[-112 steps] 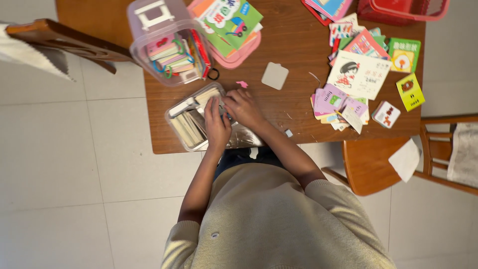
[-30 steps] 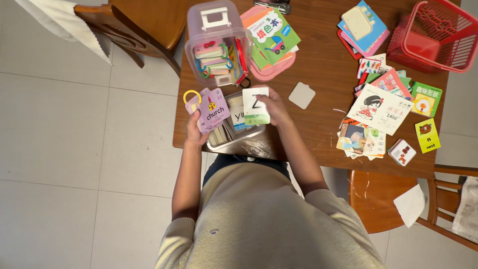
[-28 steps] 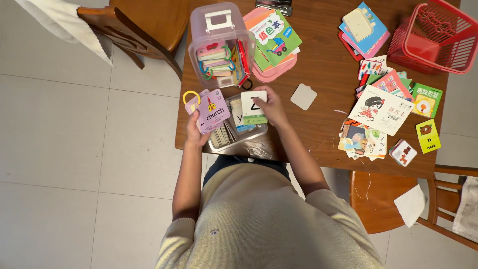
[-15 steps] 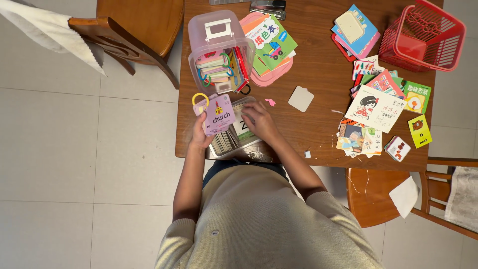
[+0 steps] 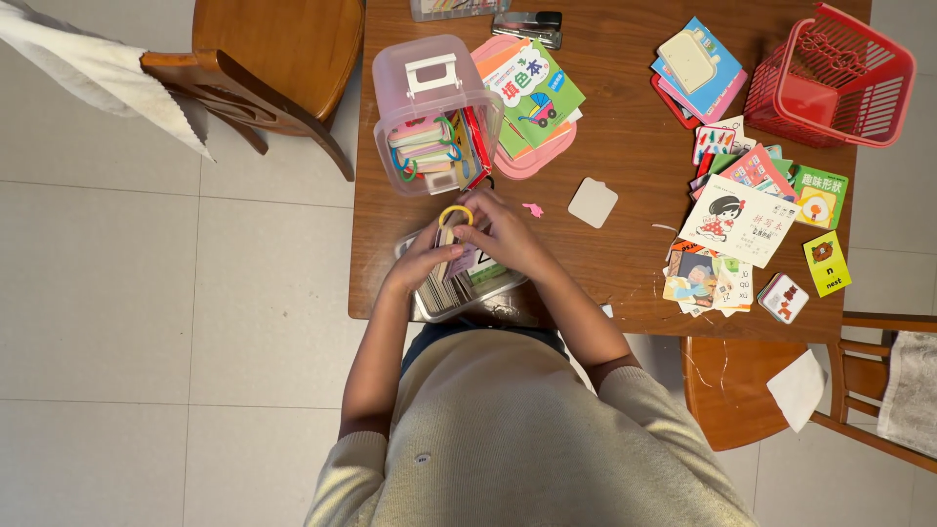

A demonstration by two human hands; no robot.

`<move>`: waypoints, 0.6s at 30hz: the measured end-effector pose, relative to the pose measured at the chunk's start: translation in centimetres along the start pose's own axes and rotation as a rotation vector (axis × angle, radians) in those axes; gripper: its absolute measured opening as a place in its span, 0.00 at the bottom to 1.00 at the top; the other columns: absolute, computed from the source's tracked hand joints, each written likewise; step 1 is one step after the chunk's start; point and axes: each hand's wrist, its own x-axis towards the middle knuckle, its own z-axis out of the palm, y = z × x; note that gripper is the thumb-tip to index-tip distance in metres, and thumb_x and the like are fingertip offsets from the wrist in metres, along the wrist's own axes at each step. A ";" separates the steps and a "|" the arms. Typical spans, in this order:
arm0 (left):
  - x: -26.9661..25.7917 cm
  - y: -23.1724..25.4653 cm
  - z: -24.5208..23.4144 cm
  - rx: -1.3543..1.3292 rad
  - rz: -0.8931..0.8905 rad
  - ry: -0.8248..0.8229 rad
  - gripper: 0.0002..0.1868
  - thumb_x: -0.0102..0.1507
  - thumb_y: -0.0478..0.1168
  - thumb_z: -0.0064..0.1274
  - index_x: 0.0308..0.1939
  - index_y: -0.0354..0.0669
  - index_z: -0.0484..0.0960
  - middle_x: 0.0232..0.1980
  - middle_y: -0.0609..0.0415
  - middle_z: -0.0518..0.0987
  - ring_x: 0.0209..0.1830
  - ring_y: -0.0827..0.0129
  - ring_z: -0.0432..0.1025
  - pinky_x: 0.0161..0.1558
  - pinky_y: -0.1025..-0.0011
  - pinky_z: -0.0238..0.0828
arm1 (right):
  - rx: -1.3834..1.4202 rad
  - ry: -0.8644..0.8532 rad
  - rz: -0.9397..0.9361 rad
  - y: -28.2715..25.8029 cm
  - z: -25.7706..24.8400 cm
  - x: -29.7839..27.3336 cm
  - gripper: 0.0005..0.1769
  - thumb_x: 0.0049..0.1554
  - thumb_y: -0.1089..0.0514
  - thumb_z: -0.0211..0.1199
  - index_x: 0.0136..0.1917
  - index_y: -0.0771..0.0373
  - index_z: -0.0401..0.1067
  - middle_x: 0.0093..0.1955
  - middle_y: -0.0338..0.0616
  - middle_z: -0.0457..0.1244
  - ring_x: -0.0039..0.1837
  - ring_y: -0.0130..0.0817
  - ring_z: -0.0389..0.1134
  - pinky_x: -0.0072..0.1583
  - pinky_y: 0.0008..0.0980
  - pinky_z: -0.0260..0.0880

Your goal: The person sorts a large pile of colorful flashcards on a wooden table, picking them up, briefly inspecting them, and placing them into a clear plastic container. The person also uses rubber bands to bundle some cards before placing them into a larger storage bin.

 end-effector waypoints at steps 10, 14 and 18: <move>1.9 7.3 2.1 0.712 0.498 0.276 0.65 0.47 0.48 0.73 0.82 0.40 0.51 0.72 0.38 0.65 0.75 0.50 0.63 0.74 0.58 0.59 | 0.481 -0.039 0.015 1.5 -0.5 0.9 0.12 0.57 0.66 0.69 0.46 0.65 0.65 0.75 0.47 0.56 0.55 0.20 0.64 0.54 0.28 0.72; 2.7 7.4 0.5 0.765 0.360 0.249 0.67 0.48 0.51 0.77 0.81 0.39 0.50 0.75 0.36 0.62 0.77 0.47 0.60 0.74 0.56 0.57 | 0.510 0.084 -0.104 2.4 -0.1 1.7 0.10 0.61 0.69 0.66 0.43 0.66 0.65 0.74 0.50 0.57 0.57 0.19 0.69 0.56 0.26 0.75; 2.9 7.1 0.1 0.760 0.313 0.211 0.67 0.46 0.49 0.78 0.80 0.38 0.50 0.76 0.34 0.59 0.78 0.45 0.56 0.74 0.55 0.54 | 0.476 0.118 -0.069 2.8 0.2 2.0 0.13 0.59 0.71 0.67 0.42 0.66 0.63 0.75 0.51 0.57 0.53 0.19 0.68 0.52 0.25 0.73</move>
